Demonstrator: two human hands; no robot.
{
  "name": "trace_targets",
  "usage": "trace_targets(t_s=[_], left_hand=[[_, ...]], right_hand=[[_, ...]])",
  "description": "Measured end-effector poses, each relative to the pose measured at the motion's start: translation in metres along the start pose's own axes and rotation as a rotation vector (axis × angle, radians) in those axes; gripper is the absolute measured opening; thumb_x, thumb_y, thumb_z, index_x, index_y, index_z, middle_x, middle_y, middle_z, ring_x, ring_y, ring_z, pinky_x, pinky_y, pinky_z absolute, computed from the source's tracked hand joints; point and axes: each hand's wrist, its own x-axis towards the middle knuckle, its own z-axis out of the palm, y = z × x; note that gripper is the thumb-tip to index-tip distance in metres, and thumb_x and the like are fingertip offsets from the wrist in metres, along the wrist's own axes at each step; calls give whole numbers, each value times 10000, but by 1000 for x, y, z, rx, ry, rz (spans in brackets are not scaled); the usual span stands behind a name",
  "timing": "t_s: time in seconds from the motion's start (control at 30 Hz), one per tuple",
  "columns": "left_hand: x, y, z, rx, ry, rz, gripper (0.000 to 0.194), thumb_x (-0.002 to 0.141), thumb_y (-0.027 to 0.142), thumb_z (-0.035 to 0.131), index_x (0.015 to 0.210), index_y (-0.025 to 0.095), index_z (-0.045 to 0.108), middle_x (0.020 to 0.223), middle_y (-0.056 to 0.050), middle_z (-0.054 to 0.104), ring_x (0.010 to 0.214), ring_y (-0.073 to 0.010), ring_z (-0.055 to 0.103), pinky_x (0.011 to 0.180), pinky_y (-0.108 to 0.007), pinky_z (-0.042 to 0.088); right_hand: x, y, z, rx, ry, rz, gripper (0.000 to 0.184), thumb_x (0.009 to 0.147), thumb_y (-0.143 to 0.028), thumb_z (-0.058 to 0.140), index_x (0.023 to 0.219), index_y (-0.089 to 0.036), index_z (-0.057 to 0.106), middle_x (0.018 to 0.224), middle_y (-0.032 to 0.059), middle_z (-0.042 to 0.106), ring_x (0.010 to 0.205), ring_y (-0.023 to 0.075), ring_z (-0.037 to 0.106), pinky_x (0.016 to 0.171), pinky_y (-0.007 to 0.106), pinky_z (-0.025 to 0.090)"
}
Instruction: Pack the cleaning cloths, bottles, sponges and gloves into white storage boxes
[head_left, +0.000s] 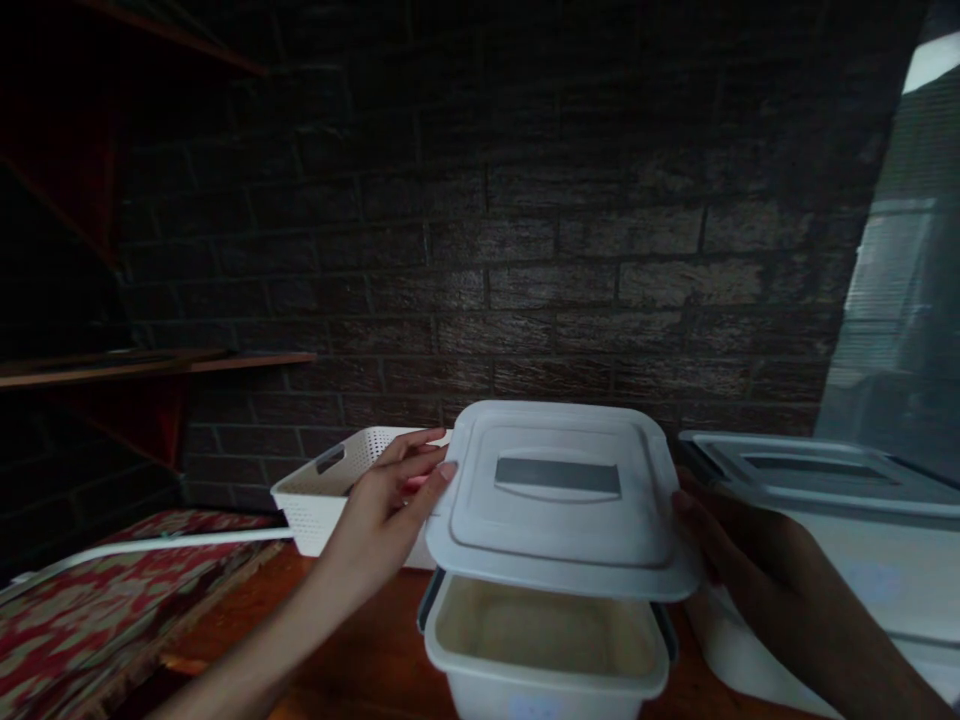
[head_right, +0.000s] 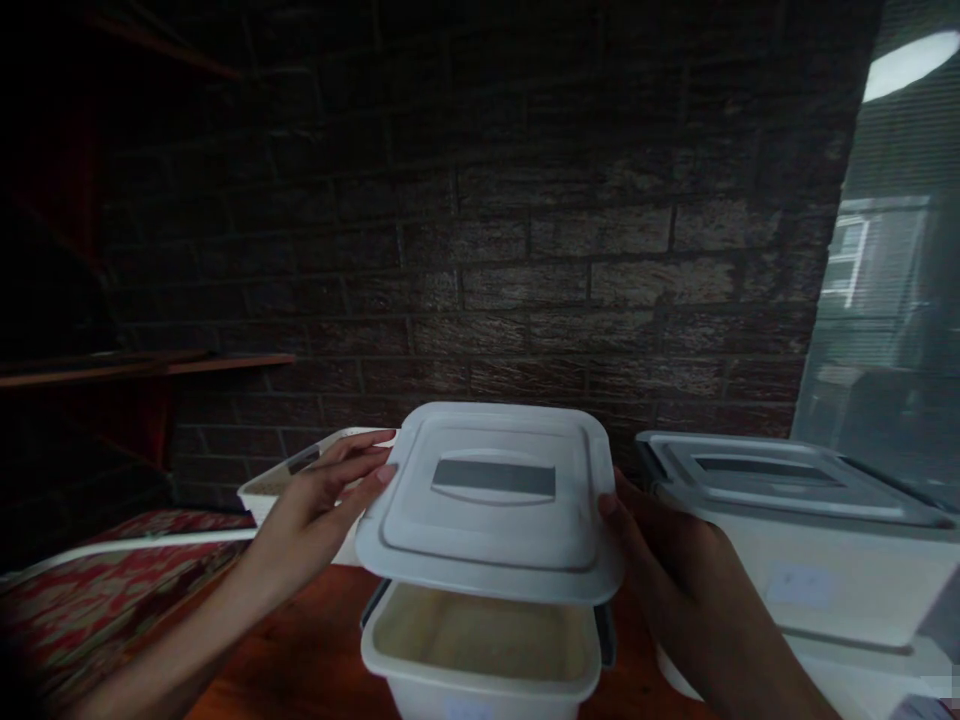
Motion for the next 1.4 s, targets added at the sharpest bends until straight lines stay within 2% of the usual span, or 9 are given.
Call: trace_targets(t_s=[0.23, 0.33, 0.43, 0.53, 0.67, 0.87, 1.03, 1.2, 1.4], left_hand=[[46, 28, 5, -239, 91, 11, 247, 868, 386, 722, 1027, 218, 808, 1170, -77, 715, 1125, -263, 651, 1002, -401, 533], [70, 42, 16, -282, 93, 93, 223, 850, 364, 750, 975, 191, 814, 1077, -77, 746, 1041, -241, 671, 957, -362, 532], [94, 60, 33, -323, 64, 137, 231, 841, 367, 763, 929, 158, 807, 920, -68, 763, 857, -198, 679, 783, -299, 544], [118, 78, 56, -411, -4, 147, 269, 821, 378, 776, 921, 129, 795, 791, -60, 762, 710, -176, 671, 649, -272, 534], [148, 100, 92, -460, -67, 224, 268, 819, 363, 773, 913, 113, 788, 834, -77, 778, 733, -189, 702, 673, -281, 558], [173, 120, 134, -302, -63, 396, 260, 856, 377, 734, 979, 159, 803, 890, -58, 798, 785, -209, 722, 689, -279, 543], [166, 127, 158, -69, -10, 626, 203, 922, 330, 677, 1032, 213, 800, 1031, -41, 796, 910, -202, 736, 829, -283, 541], [149, 121, 189, -1, -185, 742, 243, 987, 283, 578, 1110, 213, 776, 1110, -60, 779, 1017, -198, 730, 930, -283, 546], [134, 100, 209, 19, -308, 928, 272, 1008, 218, 524, 1142, 176, 756, 1156, -89, 764, 1016, -190, 744, 896, -252, 585]], right_hand=[[31, -1, -52, -121, 237, -167, 497, 977, -545, 483, 632, -215, 623, 527, 6, 609, 484, 168, 575, 497, 263, 402], [46, 4, -82, -159, 324, -144, 423, 945, -536, 554, 776, -195, 739, 695, 39, 729, 573, 185, 634, 556, 273, 432], [58, 10, -114, -89, 357, -46, 419, 901, -559, 629, 990, -171, 762, 814, 62, 770, 484, 136, 537, 465, 253, 369], [66, 18, -145, 25, 364, -20, 413, 884, -548, 667, 1014, -158, 707, 767, 60, 753, 420, 100, 456, 406, 227, 323], [71, 44, -184, 22, 309, -120, 379, 896, -527, 663, 976, -156, 665, 787, 60, 737, 464, 99, 505, 441, 216, 359], [70, 84, -235, -265, 215, -132, 410, 949, -526, 563, 1026, -140, 676, 566, -7, 618, 501, 141, 568, 501, 234, 375], [66, 110, -252, -404, 141, -106, 284, 940, -359, 562, 1092, -157, 692, 611, -1, 667, 568, 173, 644, 557, 240, 426], [56, 145, -247, -468, 65, -48, 411, 773, -91, 484, 1098, -178, 720, 656, -10, 705, 599, 183, 669, 592, 251, 437], [43, 179, -239, -470, -12, -39, 476, 706, -59, 490, 1091, -198, 734, 651, -9, 703, 569, 179, 652, 555, 245, 419]])
